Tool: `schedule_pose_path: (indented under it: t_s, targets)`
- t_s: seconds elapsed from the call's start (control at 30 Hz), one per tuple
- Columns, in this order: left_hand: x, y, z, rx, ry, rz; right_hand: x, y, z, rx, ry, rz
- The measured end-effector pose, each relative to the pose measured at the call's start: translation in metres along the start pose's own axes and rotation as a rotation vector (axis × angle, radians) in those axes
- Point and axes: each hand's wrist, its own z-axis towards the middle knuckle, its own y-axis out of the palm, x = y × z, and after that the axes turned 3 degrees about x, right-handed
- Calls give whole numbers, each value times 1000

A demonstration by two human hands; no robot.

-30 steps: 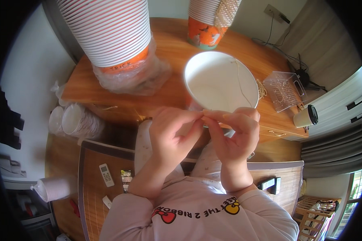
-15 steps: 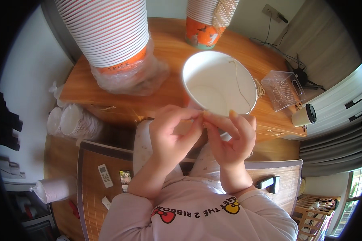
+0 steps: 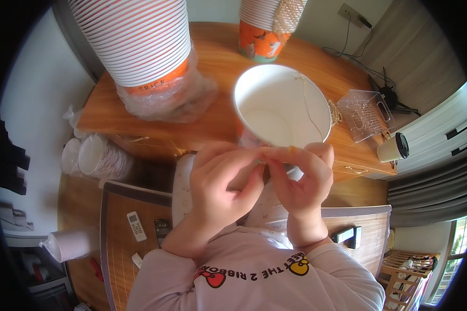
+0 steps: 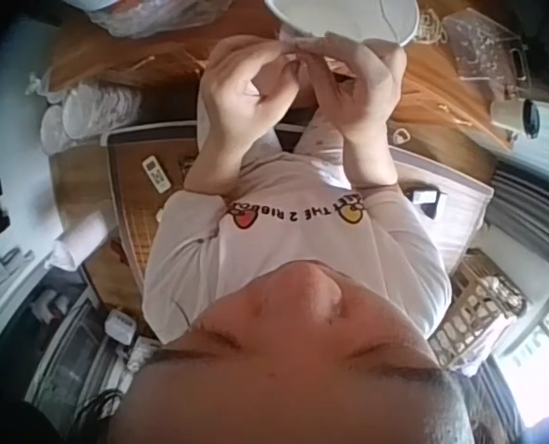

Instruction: Tying rubber bands around paper bowls for packaging.

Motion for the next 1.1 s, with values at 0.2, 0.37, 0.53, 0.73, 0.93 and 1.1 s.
schedule_pose_path:
  t_s: [0.2,0.37,0.53,0.73,0.93,1.1]
  targets:
    - [1,0,0,20,30,72,1,1,-2,-19,68,53]
    - [-1,2,-1,81,39,85,-1,3,0,28,73,83]
    - [-5,8,-1,142,105,108,4,6,-8,56,47,66]
    - [-5,7,-2,109,45,29,4,5,-10,54,68,75]
    - [-7,11,-7,102,-88,-123,9,9,-18,111,53,44]
    - [-8,11,-9,101,-137,-163,6,9,-19,95,56,12]
